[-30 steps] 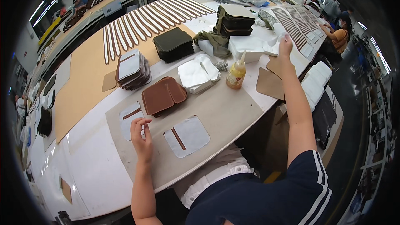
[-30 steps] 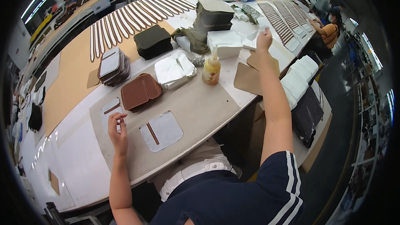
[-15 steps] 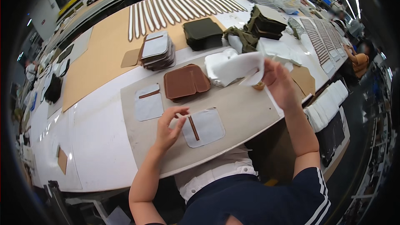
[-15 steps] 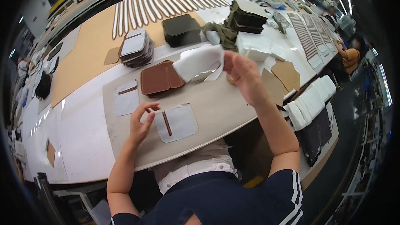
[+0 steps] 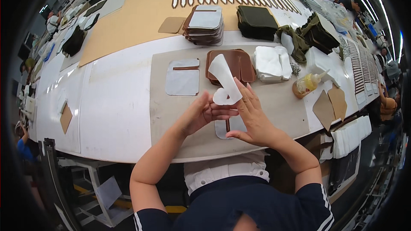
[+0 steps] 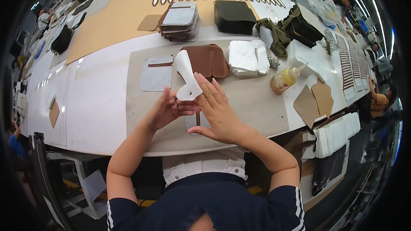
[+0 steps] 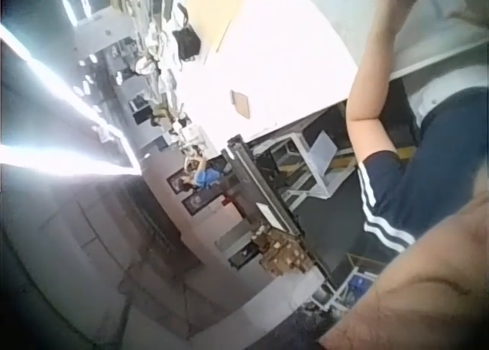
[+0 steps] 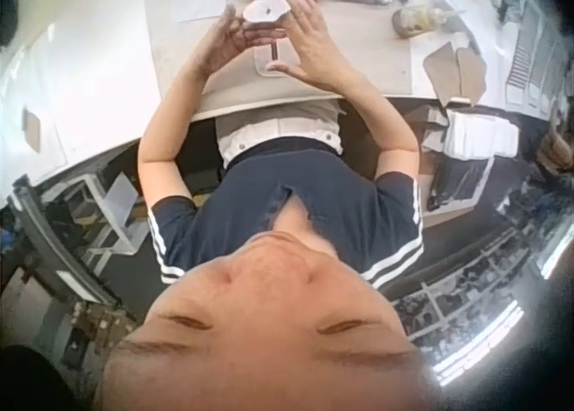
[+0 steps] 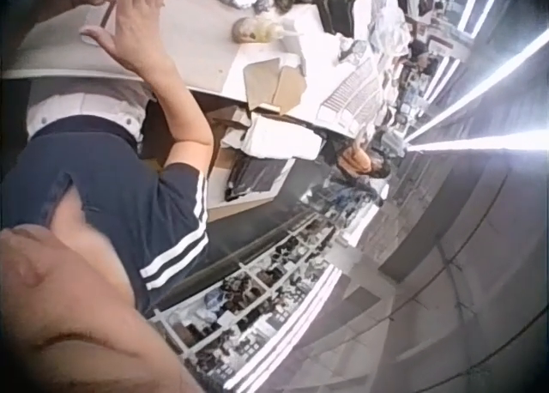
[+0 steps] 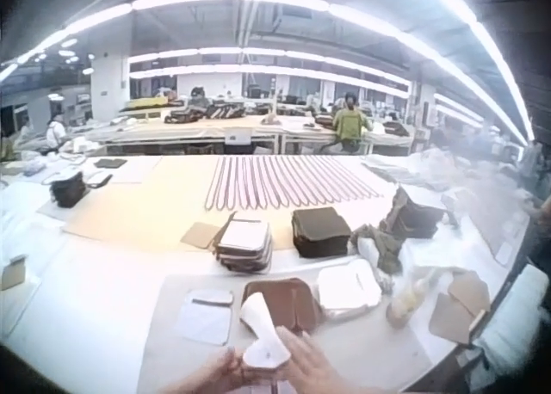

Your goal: Glue and assemble small leather components at a workshop workbench.

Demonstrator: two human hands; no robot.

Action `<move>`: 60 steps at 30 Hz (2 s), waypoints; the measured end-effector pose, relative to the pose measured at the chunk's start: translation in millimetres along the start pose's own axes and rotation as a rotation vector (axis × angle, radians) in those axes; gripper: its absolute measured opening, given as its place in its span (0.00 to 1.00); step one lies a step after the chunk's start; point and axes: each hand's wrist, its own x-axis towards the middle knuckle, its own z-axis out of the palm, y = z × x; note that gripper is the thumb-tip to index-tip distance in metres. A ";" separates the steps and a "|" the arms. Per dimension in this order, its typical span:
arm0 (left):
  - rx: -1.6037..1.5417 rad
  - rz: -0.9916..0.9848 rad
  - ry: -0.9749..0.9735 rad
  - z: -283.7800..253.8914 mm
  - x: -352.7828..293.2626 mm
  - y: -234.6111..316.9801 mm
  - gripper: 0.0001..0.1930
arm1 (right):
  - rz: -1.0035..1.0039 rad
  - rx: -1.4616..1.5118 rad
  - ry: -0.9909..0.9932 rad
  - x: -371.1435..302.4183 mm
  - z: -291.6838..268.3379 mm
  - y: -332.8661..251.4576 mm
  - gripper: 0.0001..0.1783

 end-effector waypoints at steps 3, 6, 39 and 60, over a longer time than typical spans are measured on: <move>0.280 0.013 0.195 11.1 1.9 8.6 0.29 | 0.026 -0.304 -0.080 -6.9 -3.4 -0.4 0.48; 0.263 0.062 0.236 6.7 4.1 2.6 0.23 | 0.038 -0.476 -0.118 -18.6 -2.6 5.1 0.48; 0.328 0.088 0.158 19.9 -1.6 13.8 0.33 | 0.962 2.483 0.018 -41.2 36.4 17.5 0.29; 0.894 -0.298 0.309 9.9 -5.9 9.9 0.12 | 0.774 0.902 0.099 -57.8 6.0 13.6 0.35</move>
